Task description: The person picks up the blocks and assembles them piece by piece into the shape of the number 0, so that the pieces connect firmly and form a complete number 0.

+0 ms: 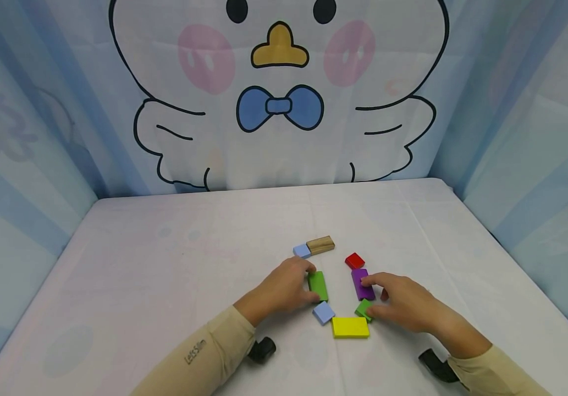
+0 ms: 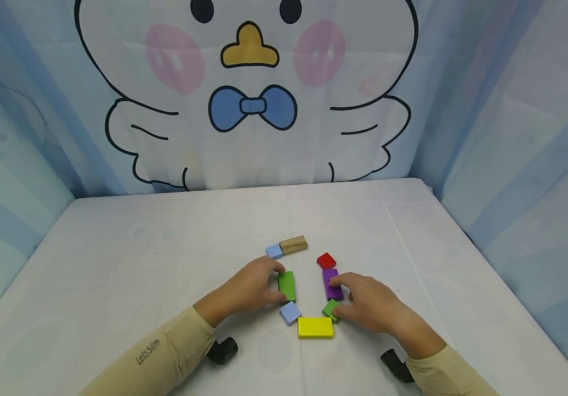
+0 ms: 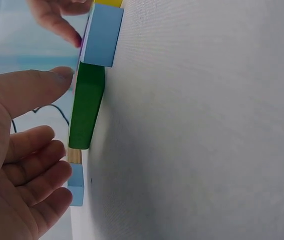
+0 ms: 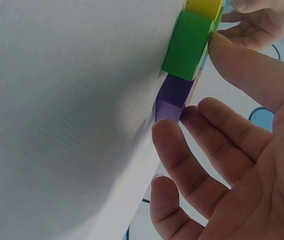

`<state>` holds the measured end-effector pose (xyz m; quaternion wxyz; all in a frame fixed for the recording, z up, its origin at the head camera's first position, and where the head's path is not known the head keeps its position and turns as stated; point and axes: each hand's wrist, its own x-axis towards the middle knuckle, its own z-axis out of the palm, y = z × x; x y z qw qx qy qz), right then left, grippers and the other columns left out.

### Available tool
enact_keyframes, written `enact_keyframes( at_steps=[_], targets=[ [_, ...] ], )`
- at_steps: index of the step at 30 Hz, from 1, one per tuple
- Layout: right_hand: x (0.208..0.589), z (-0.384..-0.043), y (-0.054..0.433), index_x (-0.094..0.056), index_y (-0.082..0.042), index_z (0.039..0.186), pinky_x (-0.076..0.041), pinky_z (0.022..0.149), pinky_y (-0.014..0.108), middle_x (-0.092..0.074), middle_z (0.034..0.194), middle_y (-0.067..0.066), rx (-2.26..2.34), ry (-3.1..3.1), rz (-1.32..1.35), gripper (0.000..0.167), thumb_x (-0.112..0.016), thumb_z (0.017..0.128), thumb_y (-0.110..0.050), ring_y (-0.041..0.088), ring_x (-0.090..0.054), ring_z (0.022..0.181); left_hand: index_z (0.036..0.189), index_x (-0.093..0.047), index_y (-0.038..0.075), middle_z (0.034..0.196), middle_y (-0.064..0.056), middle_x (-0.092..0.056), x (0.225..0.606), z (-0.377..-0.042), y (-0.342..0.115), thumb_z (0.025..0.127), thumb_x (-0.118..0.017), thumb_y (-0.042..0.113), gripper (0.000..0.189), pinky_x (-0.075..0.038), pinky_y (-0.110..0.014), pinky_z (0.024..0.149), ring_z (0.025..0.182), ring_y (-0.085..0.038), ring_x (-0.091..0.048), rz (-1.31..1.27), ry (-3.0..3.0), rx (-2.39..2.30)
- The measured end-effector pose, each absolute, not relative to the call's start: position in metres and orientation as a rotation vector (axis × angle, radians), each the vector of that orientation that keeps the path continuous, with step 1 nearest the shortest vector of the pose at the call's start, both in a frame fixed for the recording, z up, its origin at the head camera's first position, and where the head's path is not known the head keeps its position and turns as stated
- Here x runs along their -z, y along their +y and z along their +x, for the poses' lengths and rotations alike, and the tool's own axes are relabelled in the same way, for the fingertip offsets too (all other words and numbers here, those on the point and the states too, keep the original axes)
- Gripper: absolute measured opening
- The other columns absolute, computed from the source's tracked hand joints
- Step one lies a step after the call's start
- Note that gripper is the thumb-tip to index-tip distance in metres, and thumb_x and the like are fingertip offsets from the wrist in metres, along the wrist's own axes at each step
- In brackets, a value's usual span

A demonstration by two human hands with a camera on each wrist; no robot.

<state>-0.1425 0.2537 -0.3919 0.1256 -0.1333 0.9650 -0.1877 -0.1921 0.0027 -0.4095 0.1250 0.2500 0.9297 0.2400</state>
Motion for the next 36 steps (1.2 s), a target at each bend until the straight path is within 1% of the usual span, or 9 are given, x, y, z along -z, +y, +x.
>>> enact_keyframes(
  at_steps=[6,14,22,27,36],
  targets=[
    [0.391,-0.144,0.255,-0.064,-0.008,0.129,-0.049,0.069,0.032,-0.064,0.110,0.000,0.552,2.810,-0.398,0.055,-0.083,0.081,-0.027,0.016,-0.054,0.086,0.130,-0.062,0.004,0.132,-0.009,-0.058,0.408,-0.196,-0.001,0.088,-0.079,0.028,0.052,-0.043,-0.035,0.104,0.121,-0.023,-0.053,0.716,2.737,-0.799],
    [0.391,-0.144,0.255,-0.063,-0.009,0.130,-0.049,0.068,0.032,-0.064,0.109,0.000,0.559,2.803,-0.389,0.056,-0.083,0.081,-0.029,0.016,-0.054,0.086,0.129,-0.060,0.000,0.131,-0.013,-0.057,0.405,-0.207,-0.008,0.090,-0.077,0.021,0.048,-0.044,-0.039,0.102,0.118,-0.026,-0.054,0.725,2.802,-0.899],
    [0.392,-0.143,0.255,-0.064,-0.009,0.129,-0.049,0.069,0.032,-0.064,0.110,-0.001,0.576,2.798,-0.384,0.055,-0.083,0.081,-0.027,0.016,-0.054,0.086,0.130,-0.060,-0.001,0.132,-0.014,-0.057,0.407,-0.223,-0.009,0.090,-0.076,0.020,0.048,-0.045,-0.039,0.102,0.118,-0.026,-0.055,0.621,2.820,-0.905],
    [0.391,-0.144,0.255,-0.063,-0.009,0.130,-0.048,0.069,0.032,-0.063,0.110,-0.001,0.576,2.795,-0.386,0.056,-0.083,0.081,-0.029,0.016,-0.054,0.085,0.131,-0.060,0.000,0.132,-0.014,-0.057,0.410,-0.230,-0.008,0.090,-0.077,0.020,0.048,-0.044,-0.039,0.103,0.121,-0.026,-0.054,0.565,2.829,-0.880],
    [0.391,-0.144,0.255,-0.063,-0.009,0.130,-0.048,0.068,0.032,-0.063,0.110,-0.001,0.574,2.794,-0.385,0.057,-0.083,0.081,-0.030,0.016,-0.054,0.085,0.130,-0.061,-0.001,0.128,-0.014,-0.059,0.414,-0.237,-0.007,0.090,-0.077,0.019,0.047,-0.045,-0.039,0.102,0.118,-0.025,-0.055,0.534,2.836,-0.847]
  ],
)
